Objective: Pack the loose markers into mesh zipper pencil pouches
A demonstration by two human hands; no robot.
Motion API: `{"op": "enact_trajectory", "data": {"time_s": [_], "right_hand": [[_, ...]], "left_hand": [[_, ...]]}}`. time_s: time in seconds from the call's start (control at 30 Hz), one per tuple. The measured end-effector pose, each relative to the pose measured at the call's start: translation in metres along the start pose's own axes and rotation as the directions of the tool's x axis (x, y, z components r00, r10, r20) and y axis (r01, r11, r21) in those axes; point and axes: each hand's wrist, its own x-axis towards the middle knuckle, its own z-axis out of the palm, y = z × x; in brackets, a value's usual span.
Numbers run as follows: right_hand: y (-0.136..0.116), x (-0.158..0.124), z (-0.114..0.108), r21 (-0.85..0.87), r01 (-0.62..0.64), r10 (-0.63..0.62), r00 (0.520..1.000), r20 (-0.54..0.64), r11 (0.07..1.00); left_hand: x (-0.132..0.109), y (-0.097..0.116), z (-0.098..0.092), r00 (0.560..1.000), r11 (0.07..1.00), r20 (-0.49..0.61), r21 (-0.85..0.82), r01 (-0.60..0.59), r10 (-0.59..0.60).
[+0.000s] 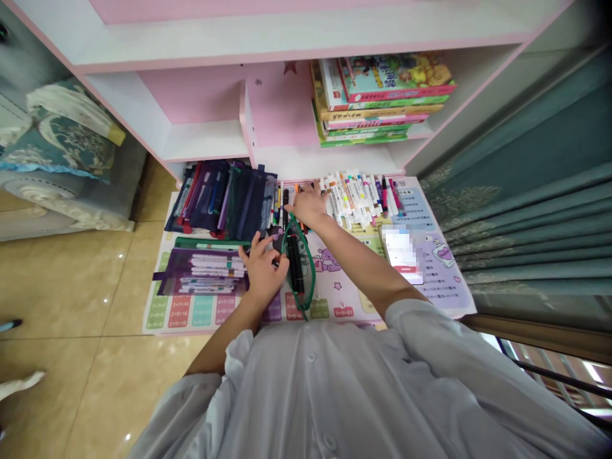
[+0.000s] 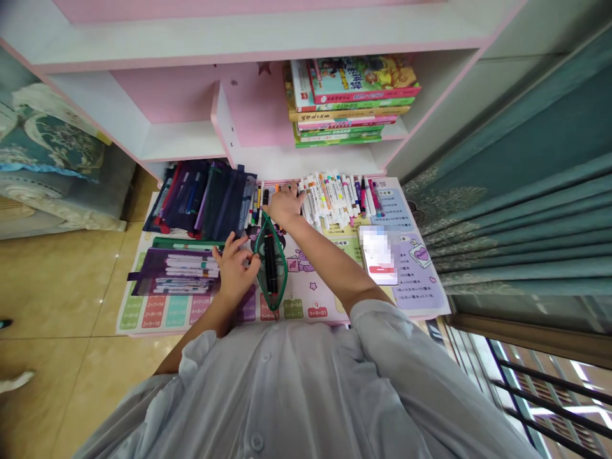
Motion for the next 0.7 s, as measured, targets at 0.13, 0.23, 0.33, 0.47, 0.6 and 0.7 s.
{"op": "enact_trajectory", "data": {"time_s": [0.13,0.23,0.33,0.47,0.6,0.7], "right_hand": [[-0.004,0.005,0.012,-0.038,-0.042,0.043,0.999,0.008,0.998],[-0.005,0.008,0.017,-0.050,-0.037,0.037,0.999,0.008,0.998],[-0.006,0.010,0.019,-0.054,-0.043,0.044,0.999,0.021,0.998],[-0.008,0.011,0.020,-0.070,-0.070,0.073,0.997,0.032,0.995],[-0.008,0.012,0.023,-0.067,-0.084,0.086,0.996,0.038,0.994],[-0.007,0.013,0.026,-0.056,-0.064,0.064,0.998,-0.005,0.996]], "left_hand": [[0.000,-0.001,0.000,1.000,1.000,0.002,0.003,-0.001,0.001],[0.000,0.000,0.000,1.000,1.000,0.011,-0.001,0.003,-0.003],[0.000,0.001,-0.001,1.000,1.000,0.020,0.000,0.007,-0.007],[0.001,0.003,-0.003,0.999,1.000,0.027,0.004,0.017,-0.017],[0.001,0.003,-0.003,1.000,1.000,0.018,0.000,0.019,-0.019],[0.001,0.003,-0.002,1.000,1.000,0.016,-0.002,0.010,-0.010]]}}
